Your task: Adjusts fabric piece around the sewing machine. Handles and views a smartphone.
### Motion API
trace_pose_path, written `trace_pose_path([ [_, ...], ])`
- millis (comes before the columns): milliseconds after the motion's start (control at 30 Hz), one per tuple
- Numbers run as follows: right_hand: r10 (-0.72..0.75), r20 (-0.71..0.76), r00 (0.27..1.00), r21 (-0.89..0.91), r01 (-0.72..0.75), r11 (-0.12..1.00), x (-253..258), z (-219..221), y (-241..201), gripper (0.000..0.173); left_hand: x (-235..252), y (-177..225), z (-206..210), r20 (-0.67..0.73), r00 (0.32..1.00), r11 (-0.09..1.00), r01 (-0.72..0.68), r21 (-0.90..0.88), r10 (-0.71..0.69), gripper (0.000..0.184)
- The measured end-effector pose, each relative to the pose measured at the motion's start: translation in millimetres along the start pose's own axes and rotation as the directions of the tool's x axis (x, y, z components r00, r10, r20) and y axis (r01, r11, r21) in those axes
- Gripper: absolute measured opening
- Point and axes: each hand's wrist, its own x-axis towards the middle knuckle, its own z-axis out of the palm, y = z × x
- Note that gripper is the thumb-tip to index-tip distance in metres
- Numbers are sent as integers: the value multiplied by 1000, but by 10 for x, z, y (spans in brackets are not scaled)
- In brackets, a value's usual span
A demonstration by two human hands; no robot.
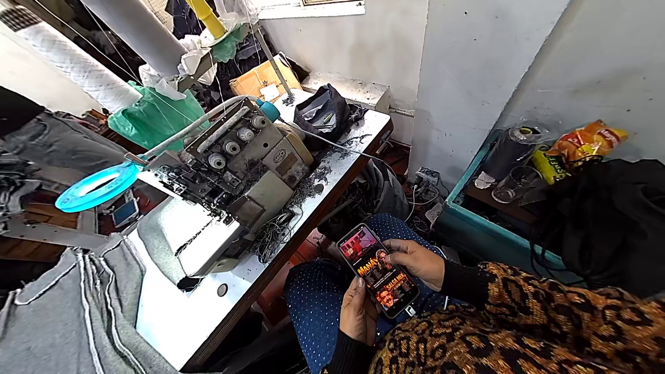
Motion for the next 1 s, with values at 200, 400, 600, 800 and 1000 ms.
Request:
trace_pose_path([
  [200,-3,-9,1000,16,3,1000,0,1,5,24,-1,3,-3,-2,1000,1000,5,-2,-5,37],
  [400,-9,-29,1000,27,9,1000,13,3,15,25,3,12,5,4,1000,1000,-2,-1,2,36],
  [600,21,-23,1000,-31,-21,999,6,22,-10,36,-2,20,14,0,1000,1000,0,7,0,37],
  [800,-9,-13,1000,-14,9,1000,10,10,7,28,1,18,10,2,1000,1000,-2,9,2,37],
  [1000,-7,-19,1000,-25,6,1000,23,4,27,25,6,9,-5,5,1000,1000,5,-2,-5,37],
])
